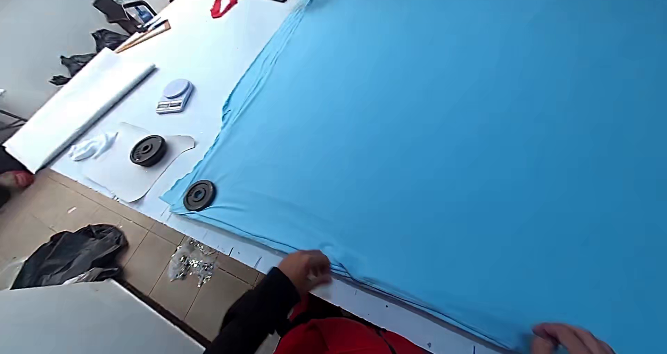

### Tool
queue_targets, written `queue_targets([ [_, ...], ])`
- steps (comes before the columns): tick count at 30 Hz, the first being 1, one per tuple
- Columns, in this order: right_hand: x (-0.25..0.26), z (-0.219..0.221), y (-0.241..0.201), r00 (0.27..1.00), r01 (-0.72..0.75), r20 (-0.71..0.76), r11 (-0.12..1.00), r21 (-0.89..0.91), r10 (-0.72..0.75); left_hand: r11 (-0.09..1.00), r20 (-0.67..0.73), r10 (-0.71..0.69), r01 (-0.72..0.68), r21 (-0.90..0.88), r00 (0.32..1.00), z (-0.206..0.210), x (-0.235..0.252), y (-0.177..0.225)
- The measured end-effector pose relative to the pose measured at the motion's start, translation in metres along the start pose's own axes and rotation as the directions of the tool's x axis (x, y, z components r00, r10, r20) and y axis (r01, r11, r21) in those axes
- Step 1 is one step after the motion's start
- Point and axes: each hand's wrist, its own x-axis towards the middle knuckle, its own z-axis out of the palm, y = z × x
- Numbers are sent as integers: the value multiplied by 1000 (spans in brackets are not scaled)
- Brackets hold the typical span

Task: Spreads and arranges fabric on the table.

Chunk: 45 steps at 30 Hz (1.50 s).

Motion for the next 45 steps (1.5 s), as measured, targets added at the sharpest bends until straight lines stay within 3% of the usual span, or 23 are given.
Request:
queue_targets([
  [3,44,39,-88,983,181,-58,964,197,-173,976,-216,-181,202,81,959,-53,-45,-57],
  [5,65,73,-152,959,277,-23,913,300,-284,962,-302,-168,223,159,938,-79,-60,-103],
  [8,72,118,-232,880,329,232,885,328,-413,959,-255,-97,158,234,962,-104,-63,-163],
  [11,68,144,-280,809,254,485,942,221,-332,967,-73,-36,54,250,997,-124,-48,-202],
  [15,55,149,-299,870,100,472,989,112,-141,973,115,36,-61,223,993,-140,-35,-218],
  [20,45,137,-306,915,25,394,985,168,-90,975,199,179,-201,91,963,-156,-37,-229],
  [22,42,130,-307,896,-29,440,981,194,-60,976,265,191,-213,55,945,-165,-39,-230],
  [26,46,125,-316,769,-67,639,997,38,27,971,488,-17,-101,215,873,-164,-28,-226],
  [35,55,127,-345,671,-86,708,972,-220,220,952,322,79,-168,258,943,-173,-51,-256],
  [37,61,121,-358,656,-89,704,954,-286,273,964,287,116,-178,200,951,-177,-58,-263],
  [39,65,116,-373,694,-78,670,952,-296,265,971,165,200,-218,97,966,-183,-67,-277],
  [42,61,132,-395,859,1,510,996,-93,47,958,-58,280,-274,86,958,-194,-80,-306],
  [45,59,166,-430,907,119,389,985,128,-160,980,74,79,-91,179,994,-208,-91,-313],
])
